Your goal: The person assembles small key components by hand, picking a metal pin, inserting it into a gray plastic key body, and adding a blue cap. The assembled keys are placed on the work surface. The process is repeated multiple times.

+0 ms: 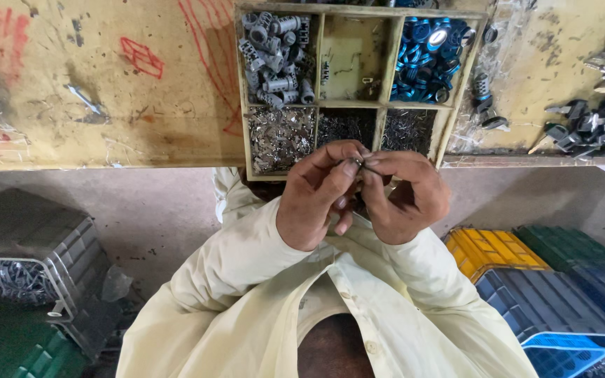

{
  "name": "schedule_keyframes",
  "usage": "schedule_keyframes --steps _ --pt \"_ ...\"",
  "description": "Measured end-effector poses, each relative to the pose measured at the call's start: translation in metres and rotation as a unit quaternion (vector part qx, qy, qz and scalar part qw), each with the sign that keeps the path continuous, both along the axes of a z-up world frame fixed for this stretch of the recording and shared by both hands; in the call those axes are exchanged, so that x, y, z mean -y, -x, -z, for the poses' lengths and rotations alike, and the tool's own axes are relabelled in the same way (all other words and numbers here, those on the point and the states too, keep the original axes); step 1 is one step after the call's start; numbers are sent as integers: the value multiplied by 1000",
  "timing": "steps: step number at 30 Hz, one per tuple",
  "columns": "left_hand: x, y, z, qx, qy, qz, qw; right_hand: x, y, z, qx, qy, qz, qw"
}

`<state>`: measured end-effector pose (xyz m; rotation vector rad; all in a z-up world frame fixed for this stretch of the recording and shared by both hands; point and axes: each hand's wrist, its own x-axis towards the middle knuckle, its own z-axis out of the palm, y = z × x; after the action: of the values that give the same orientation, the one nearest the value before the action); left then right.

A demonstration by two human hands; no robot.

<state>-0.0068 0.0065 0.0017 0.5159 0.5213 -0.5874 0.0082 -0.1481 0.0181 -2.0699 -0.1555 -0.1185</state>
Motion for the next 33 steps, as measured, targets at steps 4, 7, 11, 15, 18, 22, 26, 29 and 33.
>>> schedule_keyframes --steps 4,7,11,15,18,22,26,29,33 --pt "-2 -4 -5 17 -15 -4 1000 -1 1 0 -11 -15 -5 1000" --pt "-6 -5 -9 79 -74 -4 994 -1 -1 0 -15 -29 -12 999" --pt "-18 -8 -9 143 -101 12 984 6 -15 -5 16 -30 -77 996" --pt "-48 -11 -4 154 -25 118 981 17 -40 -15 17 -21 -228 973" --pt "-68 -5 -6 243 -127 147 950 13 -54 -22 117 45 -304 944" --pt "-93 -2 -5 153 -47 174 972 -2 -74 -37 11 31 -397 917" --pt "-99 -1 -4 78 -103 115 985 -26 -100 -46 -13 104 -360 927" --pt "-96 2 -7 97 -199 43 974 -51 -111 -36 74 192 -285 936" --pt "-93 3 -13 160 -232 -1 960 -59 -112 -22 79 268 -257 925"
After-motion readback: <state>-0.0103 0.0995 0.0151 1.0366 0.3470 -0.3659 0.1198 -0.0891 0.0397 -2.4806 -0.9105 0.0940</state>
